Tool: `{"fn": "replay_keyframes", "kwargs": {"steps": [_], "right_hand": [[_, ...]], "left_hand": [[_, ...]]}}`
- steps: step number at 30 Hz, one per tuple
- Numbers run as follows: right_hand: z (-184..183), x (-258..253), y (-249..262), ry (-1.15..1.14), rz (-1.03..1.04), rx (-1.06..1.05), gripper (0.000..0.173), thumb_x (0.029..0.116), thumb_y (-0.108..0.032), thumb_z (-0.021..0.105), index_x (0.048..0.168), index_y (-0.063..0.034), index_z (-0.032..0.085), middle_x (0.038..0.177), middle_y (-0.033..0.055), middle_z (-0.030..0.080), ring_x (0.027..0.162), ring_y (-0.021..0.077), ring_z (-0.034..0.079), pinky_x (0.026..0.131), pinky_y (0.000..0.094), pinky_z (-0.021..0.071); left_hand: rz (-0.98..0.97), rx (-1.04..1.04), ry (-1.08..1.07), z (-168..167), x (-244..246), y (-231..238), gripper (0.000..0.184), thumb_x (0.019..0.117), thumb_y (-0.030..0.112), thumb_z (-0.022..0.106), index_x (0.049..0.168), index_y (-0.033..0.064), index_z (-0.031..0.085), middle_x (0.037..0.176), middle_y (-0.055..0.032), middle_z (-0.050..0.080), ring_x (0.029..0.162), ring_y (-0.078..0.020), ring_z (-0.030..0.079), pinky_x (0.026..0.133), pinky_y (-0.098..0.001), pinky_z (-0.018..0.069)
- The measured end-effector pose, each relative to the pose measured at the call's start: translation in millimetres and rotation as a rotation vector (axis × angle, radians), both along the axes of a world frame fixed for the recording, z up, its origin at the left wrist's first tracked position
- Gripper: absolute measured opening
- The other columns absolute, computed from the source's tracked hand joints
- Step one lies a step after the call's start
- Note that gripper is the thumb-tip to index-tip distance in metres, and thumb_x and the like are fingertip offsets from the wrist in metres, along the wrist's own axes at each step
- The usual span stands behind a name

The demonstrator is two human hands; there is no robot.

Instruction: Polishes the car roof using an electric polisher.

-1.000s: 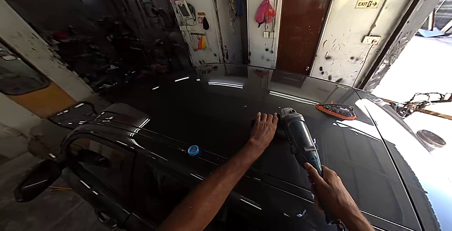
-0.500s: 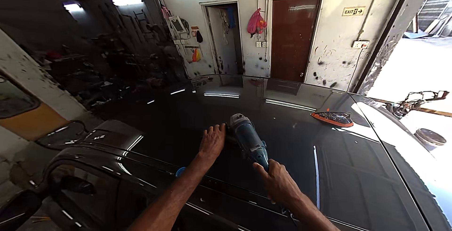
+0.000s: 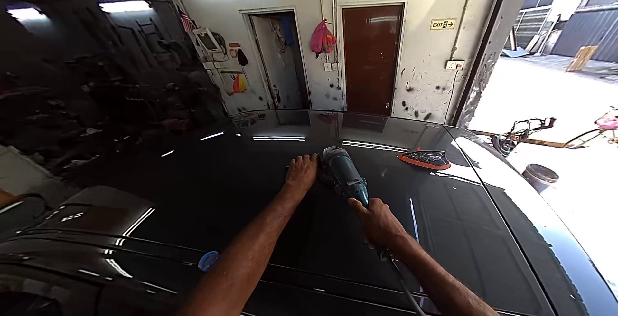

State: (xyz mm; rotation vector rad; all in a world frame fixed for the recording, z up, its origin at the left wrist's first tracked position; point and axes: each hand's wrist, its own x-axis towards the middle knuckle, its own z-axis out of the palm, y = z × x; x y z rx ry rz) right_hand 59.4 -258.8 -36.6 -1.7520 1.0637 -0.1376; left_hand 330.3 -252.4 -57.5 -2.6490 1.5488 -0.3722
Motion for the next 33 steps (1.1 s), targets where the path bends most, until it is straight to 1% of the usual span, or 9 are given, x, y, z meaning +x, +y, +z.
{"fn": "replay_keyframes", "kwargs": {"steps": [1,8,11,15,18,20,23,28,33], "right_hand": [[-1.9,-9.7,-5.8,-0.002,-0.032,0.002,0.058,0.1047,-0.061,0.042,0.104,-0.0062,0.061,0.068,0.0060,0.064,0.050,0.0167,0.065,0.050,0.0336,0.0591],[-14.8,-87.9,-29.7,-0.042,-0.242,0.010,0.060,0.1044,-0.061,0.044,0.097,-0.0049,0.061,0.063,0.0082,0.063,0.047,0.0208,0.065,0.047,0.0387,0.0597],[-18.4,-115.2,-30.1,-0.053,-0.300,0.031,0.057,0.1060,-0.058,0.044,0.099,-0.0039,0.061,0.062,0.0091,0.062,0.046,0.0218,0.064,0.046,0.0395,0.0590],[-19.3,-122.4,-25.0,-0.057,-0.338,0.034,0.055,0.1060,-0.056,0.046,0.098,-0.0037,0.061,0.061,0.0099,0.062,0.045,0.0231,0.064,0.044,0.0411,0.0587],[-15.7,-109.3,-16.5,-0.042,-0.295,0.026,0.056,0.1057,-0.057,0.045,0.098,-0.0041,0.060,0.062,0.0089,0.062,0.046,0.0220,0.064,0.045,0.0398,0.0587],[-12.3,-93.6,-8.4,-0.033,-0.240,0.023,0.056,0.1054,-0.058,0.045,0.098,-0.0048,0.060,0.062,0.0078,0.062,0.046,0.0208,0.064,0.046,0.0385,0.0585],[-9.9,-64.4,4.6,-0.023,-0.141,0.012,0.057,0.1045,-0.060,0.045,0.101,-0.0054,0.061,0.066,0.0071,0.063,0.048,0.0195,0.065,0.048,0.0373,0.0590],[-0.9,-12.4,35.8,0.005,0.032,-0.022,0.057,0.1040,-0.061,0.044,0.102,-0.0075,0.061,0.068,0.0047,0.063,0.049,0.0162,0.064,0.049,0.0340,0.0578],[-0.5,16.4,68.0,-0.023,0.184,-0.068,0.056,0.1036,-0.061,0.044,0.103,-0.0072,0.060,0.073,0.0058,0.064,0.053,0.0171,0.065,0.053,0.0357,0.0578]], "left_hand": [[-0.025,0.003,-0.003,0.5,-10.4,-13.2,0.044,0.1031,0.008,0.051,0.146,0.0021,0.049,0.130,-0.0244,0.061,0.119,-0.0425,0.060,0.100,-0.0553,0.0478],[-0.209,0.025,0.033,3.2,-98.7,-83.9,0.045,0.1012,0.005,0.052,0.146,0.0061,0.050,0.129,-0.0232,0.062,0.119,-0.0413,0.060,0.100,-0.0540,0.0472],[-0.261,0.024,0.063,0.6,-129.5,-97.3,0.046,0.1002,0.002,0.052,0.146,0.0077,0.051,0.129,-0.0229,0.062,0.120,-0.0407,0.059,0.101,-0.0536,0.0465],[-0.287,0.029,0.112,0.8,-138.5,-95.7,0.047,0.1006,0.000,0.052,0.147,0.0088,0.050,0.130,-0.0226,0.062,0.121,-0.0411,0.059,0.101,-0.0544,0.0466],[-0.266,0.035,0.121,4.7,-124.0,-78.6,0.048,0.1009,0.000,0.051,0.148,0.0085,0.049,0.131,-0.0228,0.061,0.122,-0.0416,0.058,0.102,-0.0549,0.0463],[-0.242,0.028,0.125,4.9,-105.2,-61.2,0.048,0.1018,0.001,0.050,0.149,0.0068,0.048,0.132,-0.0250,0.060,0.122,-0.0439,0.058,0.102,-0.0570,0.0458],[-0.183,0.016,0.079,-0.1,-68.6,-29.5,0.048,0.1024,0.001,0.049,0.150,0.0053,0.047,0.131,-0.0259,0.060,0.121,-0.0441,0.059,0.102,-0.0566,0.0468],[-0.029,0.002,0.046,-1.2,-11.8,41.4,0.046,0.1031,0.004,0.051,0.149,0.0021,0.048,0.131,-0.0261,0.061,0.121,-0.0451,0.059,0.101,-0.0569,0.0474],[0.099,0.024,0.008,-0.9,20.4,114.0,0.049,0.1022,0.010,0.057,0.149,-0.0002,0.046,0.131,-0.0254,0.061,0.119,-0.0447,0.060,0.099,-0.0568,0.0491]]}}
